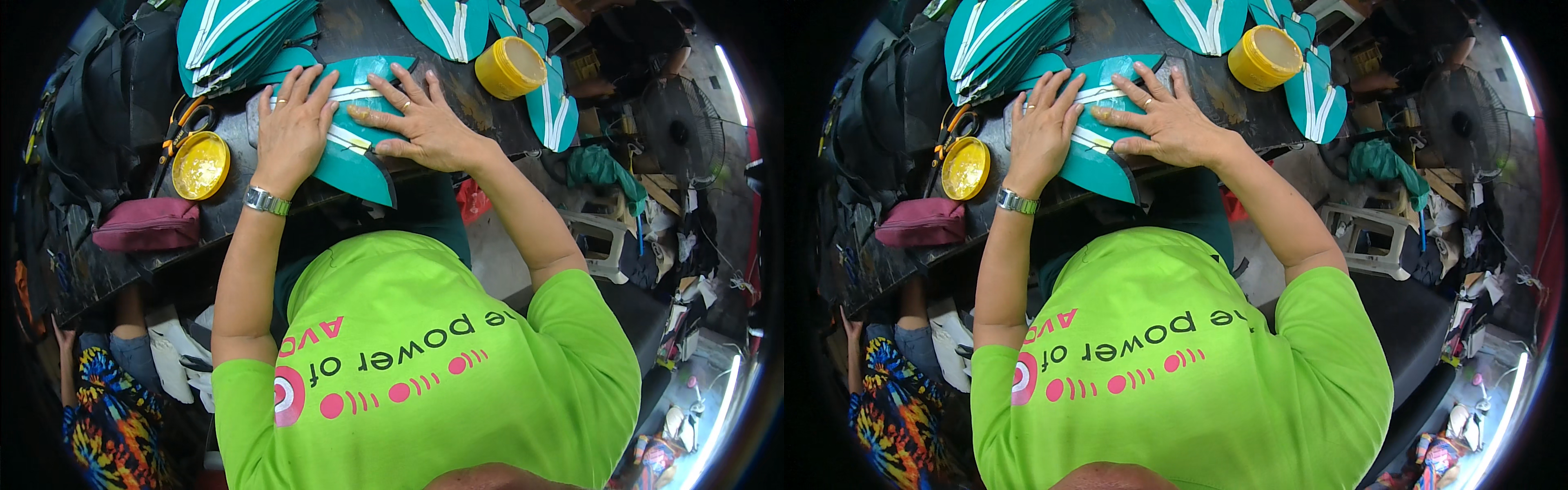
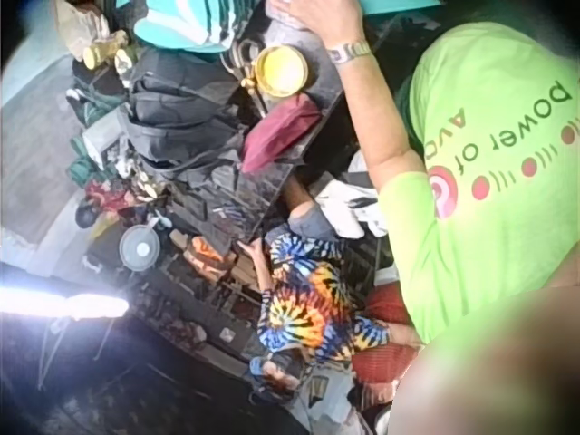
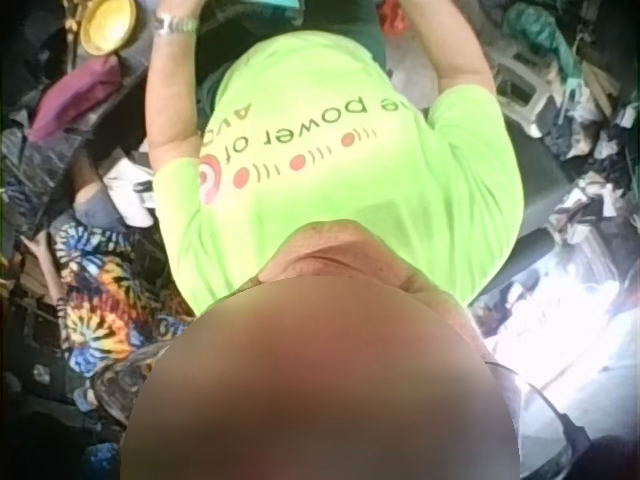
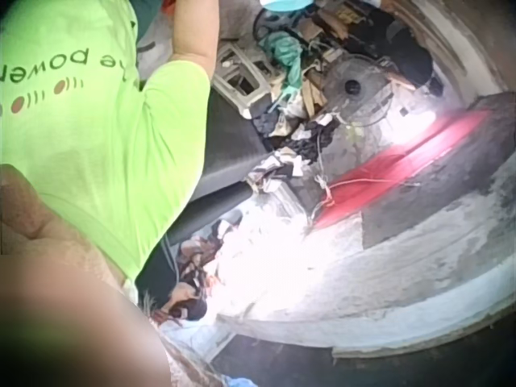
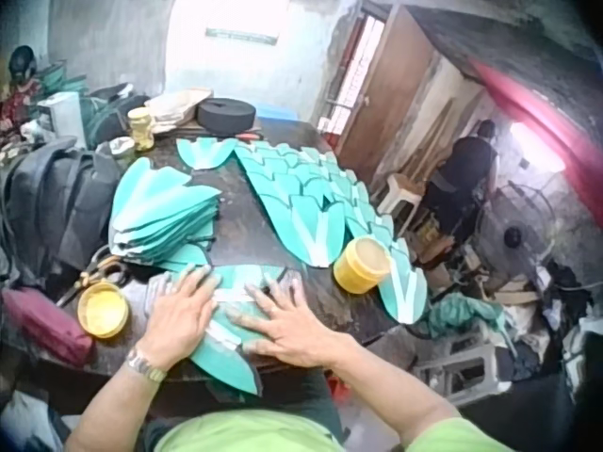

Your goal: The person repeatedly picks teal fabric caps with white stripes from a pile on a table, presses them flat with both hands, and places them back on the pile. The person continues this cycle throughout the clip.

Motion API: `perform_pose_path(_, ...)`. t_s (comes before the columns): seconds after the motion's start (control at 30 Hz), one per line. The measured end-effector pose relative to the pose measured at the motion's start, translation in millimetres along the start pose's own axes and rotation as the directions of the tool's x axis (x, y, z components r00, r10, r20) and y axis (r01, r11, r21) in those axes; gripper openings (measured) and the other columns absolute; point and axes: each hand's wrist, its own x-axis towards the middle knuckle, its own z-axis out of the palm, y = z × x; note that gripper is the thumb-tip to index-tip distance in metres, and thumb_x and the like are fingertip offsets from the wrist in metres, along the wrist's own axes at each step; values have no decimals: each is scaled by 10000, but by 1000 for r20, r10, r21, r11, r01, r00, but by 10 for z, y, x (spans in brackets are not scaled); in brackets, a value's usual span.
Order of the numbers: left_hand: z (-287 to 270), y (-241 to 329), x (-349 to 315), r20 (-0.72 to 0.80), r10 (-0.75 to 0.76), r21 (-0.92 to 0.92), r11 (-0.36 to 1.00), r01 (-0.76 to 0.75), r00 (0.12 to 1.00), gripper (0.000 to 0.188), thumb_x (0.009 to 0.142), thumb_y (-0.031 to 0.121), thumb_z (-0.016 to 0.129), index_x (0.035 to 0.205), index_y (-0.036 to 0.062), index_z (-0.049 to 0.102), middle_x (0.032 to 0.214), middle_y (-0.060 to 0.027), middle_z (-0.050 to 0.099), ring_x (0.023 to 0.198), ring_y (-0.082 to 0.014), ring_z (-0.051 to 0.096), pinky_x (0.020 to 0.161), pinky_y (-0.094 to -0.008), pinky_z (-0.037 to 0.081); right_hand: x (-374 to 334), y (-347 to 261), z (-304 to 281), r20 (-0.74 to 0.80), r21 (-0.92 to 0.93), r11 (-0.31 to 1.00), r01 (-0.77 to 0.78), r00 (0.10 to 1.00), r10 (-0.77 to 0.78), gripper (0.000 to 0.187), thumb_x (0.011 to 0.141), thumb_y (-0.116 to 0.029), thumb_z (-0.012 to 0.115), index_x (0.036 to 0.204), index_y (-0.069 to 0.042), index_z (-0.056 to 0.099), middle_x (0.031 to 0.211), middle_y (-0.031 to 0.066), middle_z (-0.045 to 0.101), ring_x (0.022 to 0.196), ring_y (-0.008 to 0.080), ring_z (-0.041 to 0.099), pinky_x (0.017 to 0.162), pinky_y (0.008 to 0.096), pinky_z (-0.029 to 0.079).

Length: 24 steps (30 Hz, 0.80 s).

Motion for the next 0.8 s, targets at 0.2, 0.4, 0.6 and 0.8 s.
perform_pose_path(0.2,3,6,-4,-47,-23,7,1000,24,999,411,999,345,558,1388,218,593,1390,-83,544,1347,-250,453,1116,-492,296,-169,-224,-15,19,-9,998,62,998,-62,590,952,-708,400,1505,-502,393,1682,67,187,1558,363,36,1174,712,18)
perform_pose_path(0.4,11,7,12,-48,-35,30,999,37,998,415,993,356,566,1385,224,598,1393,-70,542,1348,-246,450,1112,-481,297,-287,-167,-153,32,244,959,144,987,-156,569,965,-717,345,1398,-433,580,1670,71,230,1549,368,83,1181,678,-14)
perform_pose_path(0.6,10,0,24,-47,-24,33,999,26,999,419,988,367,572,1381,222,604,1396,-70,542,1347,-250,451,1111,-480,298,-237,109,-102,-201,-224,964,-144,975,99,570,979,-671,392,1460,-392,517,1648,67,285,1543,349,147,1176,697,49)
perform_pose_path(0.8,13,-14,14,-40,-28,42,999,29,999,422,984,371,581,1382,229,605,1400,-70,543,1351,-253,451,1110,-480,298,-175,186,-47,-86,-287,956,-68,995,45,663,947,-719,387,1543,-429,366,1668,44,239,1555,330,107,1187,690,36)
